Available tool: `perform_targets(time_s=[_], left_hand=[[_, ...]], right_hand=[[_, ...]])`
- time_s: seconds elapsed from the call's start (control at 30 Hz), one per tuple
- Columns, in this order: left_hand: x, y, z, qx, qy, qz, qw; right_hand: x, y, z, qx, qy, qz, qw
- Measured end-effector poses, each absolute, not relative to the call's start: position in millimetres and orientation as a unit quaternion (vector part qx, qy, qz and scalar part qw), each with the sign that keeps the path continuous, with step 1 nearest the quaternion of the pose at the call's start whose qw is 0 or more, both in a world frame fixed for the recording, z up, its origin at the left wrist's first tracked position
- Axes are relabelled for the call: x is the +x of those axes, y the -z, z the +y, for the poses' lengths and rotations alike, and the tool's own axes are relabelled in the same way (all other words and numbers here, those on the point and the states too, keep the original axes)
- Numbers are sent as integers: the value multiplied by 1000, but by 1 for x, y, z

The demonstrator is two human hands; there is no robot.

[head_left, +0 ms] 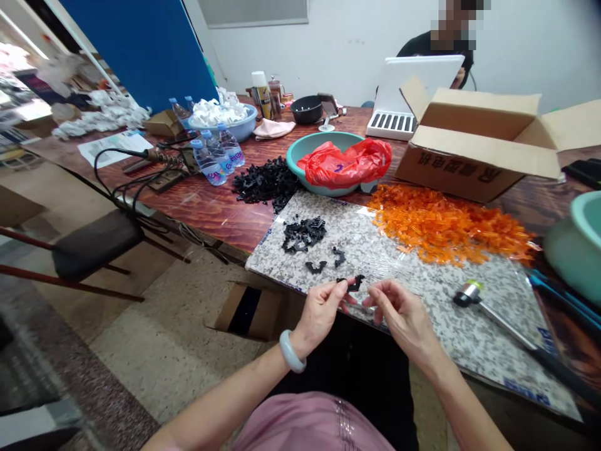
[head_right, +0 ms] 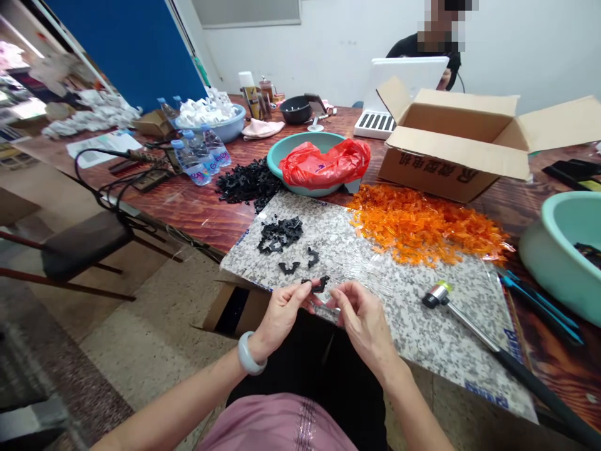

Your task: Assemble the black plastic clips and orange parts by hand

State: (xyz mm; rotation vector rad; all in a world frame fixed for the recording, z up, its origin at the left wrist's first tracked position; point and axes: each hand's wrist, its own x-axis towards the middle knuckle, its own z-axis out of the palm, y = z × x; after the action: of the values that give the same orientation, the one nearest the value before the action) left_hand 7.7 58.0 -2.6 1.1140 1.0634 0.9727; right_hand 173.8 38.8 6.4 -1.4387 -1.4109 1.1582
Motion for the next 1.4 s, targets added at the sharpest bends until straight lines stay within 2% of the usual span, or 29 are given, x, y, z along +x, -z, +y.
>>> perform_targets(time_s=[0.2,0.43,0.63,0.87,1.4], left_hand=[[10,1,58,511,-419,461,592],[11,0,56,526,-421,462,577],[11,0,53,519,-423,451,590],[14,5,53,480,-425,435,633],[13,5,50,452,-424,414,667]], right_hand=[[164,-11,29,-578,-445,-575,371],[157,-15,28,-574,-349,-614,414],[151,-13,25,-599,-229,-644,418],[149,-9,22,-587,-144,-666,437],[153,-9,22,-536,-122,-719,426]])
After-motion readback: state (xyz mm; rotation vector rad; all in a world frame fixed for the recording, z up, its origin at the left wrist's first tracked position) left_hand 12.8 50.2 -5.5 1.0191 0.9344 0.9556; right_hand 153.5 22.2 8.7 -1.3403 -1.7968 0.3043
